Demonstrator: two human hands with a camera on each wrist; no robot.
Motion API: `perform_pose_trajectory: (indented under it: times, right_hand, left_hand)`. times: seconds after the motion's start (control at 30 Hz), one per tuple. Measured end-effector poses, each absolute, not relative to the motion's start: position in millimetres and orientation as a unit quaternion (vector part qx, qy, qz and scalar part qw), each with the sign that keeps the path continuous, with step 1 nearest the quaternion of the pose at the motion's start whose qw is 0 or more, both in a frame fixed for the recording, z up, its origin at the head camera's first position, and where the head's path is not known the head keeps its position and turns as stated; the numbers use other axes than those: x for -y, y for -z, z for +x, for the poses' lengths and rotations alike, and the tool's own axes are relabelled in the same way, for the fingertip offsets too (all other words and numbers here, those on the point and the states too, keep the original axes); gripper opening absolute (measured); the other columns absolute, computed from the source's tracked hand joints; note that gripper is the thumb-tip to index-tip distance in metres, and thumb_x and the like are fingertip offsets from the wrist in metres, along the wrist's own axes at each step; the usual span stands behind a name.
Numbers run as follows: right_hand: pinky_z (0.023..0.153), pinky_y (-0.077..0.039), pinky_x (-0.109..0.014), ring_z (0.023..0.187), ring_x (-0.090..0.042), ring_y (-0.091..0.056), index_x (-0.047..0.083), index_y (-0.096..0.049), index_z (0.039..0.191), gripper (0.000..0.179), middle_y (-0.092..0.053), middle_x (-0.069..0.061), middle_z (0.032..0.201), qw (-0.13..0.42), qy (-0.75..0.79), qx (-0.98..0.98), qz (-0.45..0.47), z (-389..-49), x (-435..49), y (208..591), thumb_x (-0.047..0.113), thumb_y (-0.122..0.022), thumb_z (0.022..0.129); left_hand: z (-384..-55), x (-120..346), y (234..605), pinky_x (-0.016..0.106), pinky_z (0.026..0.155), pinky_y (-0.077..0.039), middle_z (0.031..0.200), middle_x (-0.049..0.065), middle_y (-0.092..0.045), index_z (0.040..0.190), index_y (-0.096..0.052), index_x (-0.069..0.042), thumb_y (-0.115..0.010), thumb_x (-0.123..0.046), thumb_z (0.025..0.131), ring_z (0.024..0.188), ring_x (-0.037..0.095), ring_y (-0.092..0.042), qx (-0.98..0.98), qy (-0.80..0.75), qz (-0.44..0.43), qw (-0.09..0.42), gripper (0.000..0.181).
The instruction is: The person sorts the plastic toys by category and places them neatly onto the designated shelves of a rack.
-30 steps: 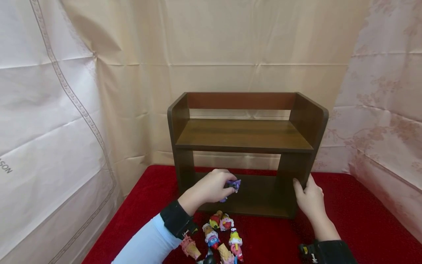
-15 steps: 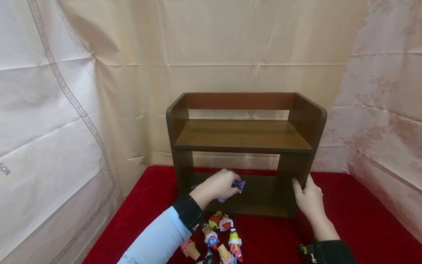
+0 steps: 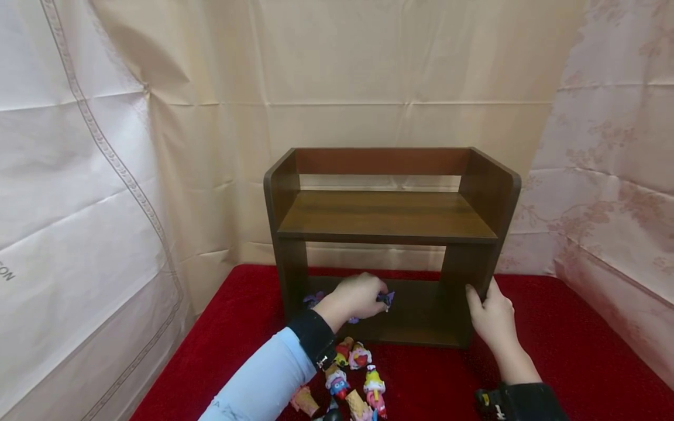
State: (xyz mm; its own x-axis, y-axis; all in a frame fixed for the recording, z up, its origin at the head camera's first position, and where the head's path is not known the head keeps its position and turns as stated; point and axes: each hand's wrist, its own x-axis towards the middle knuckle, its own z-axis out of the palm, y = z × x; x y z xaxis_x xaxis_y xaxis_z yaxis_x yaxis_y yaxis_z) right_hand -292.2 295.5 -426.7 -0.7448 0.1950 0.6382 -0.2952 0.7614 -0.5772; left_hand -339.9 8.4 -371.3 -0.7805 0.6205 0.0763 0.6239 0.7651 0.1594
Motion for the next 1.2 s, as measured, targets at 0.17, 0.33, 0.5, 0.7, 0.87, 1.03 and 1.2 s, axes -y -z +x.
perform_pose_trajectory:
  times: [0.17,0.33,0.5,0.7,0.87,1.03,1.2]
  right_hand:
    - [0.068,-0.051,-0.066,0.09,-0.054,-0.066,-0.002,-0.054,0.126,0.029,-0.067,-0.034,0.106,0.357,-0.343,0.868,0.032,-293,-296,428,0.016,-0.057,0.103]
    - [0.069,-0.051,-0.065,0.09,-0.053,-0.066,-0.001,-0.054,0.126,0.029,-0.068,-0.034,0.106,0.357,-0.342,0.869,0.031,-294,-297,428,0.016,-0.057,0.102]
    - [0.069,-0.051,-0.066,0.089,-0.053,-0.066,-0.001,-0.054,0.125,0.029,-0.068,-0.034,0.105,0.359,-0.341,0.868,0.032,-293,-297,428,0.016,-0.058,0.102]
    - [0.069,-0.05,-0.066,0.089,-0.053,-0.066,-0.001,-0.054,0.125,0.028,-0.067,-0.034,0.105,0.357,-0.341,0.869,0.033,-293,-297,428,0.016,-0.058,0.102]
    - [0.068,-0.051,-0.066,0.088,-0.053,-0.066,-0.001,-0.054,0.123,0.027,-0.068,-0.034,0.104,0.359,-0.341,0.868,0.037,-294,-296,428,0.015,-0.058,0.102]
    - [0.069,-0.05,-0.066,0.089,-0.054,-0.066,-0.001,-0.054,0.123,0.027,-0.067,-0.034,0.104,0.358,-0.341,0.869,0.033,-294,-295,428,0.016,-0.058,0.103]
    - [0.069,-0.051,-0.066,0.089,-0.054,-0.066,-0.001,-0.054,0.125,0.029,-0.067,-0.035,0.105,0.356,-0.339,0.87,0.029,-293,-296,428,0.017,-0.058,0.103]
  left_hand:
    - [-346,-14,380,0.025,0.06,-0.049,0.094,-0.006,-0.07,0.111,-0.077,-0.017,-0.074,-0.031,0.094,0.074,0.006,-0.059,0.944,0.067,-0.324,0.015,0.023]
    - [-348,-19,386,0.026,0.053,-0.046,0.078,-0.008,-0.063,0.097,-0.077,-0.017,-0.076,-0.028,0.093,0.064,0.007,-0.054,0.946,0.056,-0.319,0.008,0.012]
    - [-347,-23,390,0.027,0.052,-0.045,0.077,-0.008,-0.062,0.088,-0.075,-0.02,-0.076,-0.031,0.092,0.065,0.007,-0.055,0.948,0.034,-0.315,0.02,0.011]
    - [-350,-28,396,0.028,0.057,-0.047,0.083,-0.007,-0.066,0.088,-0.076,-0.021,-0.077,-0.034,0.091,0.071,0.008,-0.056,0.95,0.011,-0.31,0.033,0.013]
    - [-353,-31,401,0.029,0.06,-0.048,0.083,-0.007,-0.066,0.088,-0.076,-0.021,-0.077,-0.034,0.091,0.072,0.009,-0.056,0.953,0.002,-0.3,0.032,0.013]
    - [-355,-35,406,0.029,0.061,-0.05,0.083,-0.006,-0.066,0.085,-0.074,-0.021,-0.078,-0.034,0.09,0.071,0.009,-0.057,0.956,-0.013,-0.291,0.034,0.014]
    - [-357,-40,411,0.029,0.06,-0.05,0.081,-0.006,-0.065,0.084,-0.073,-0.021,-0.077,-0.034,0.091,0.069,0.009,-0.056,0.957,-0.022,-0.289,0.028,0.015]
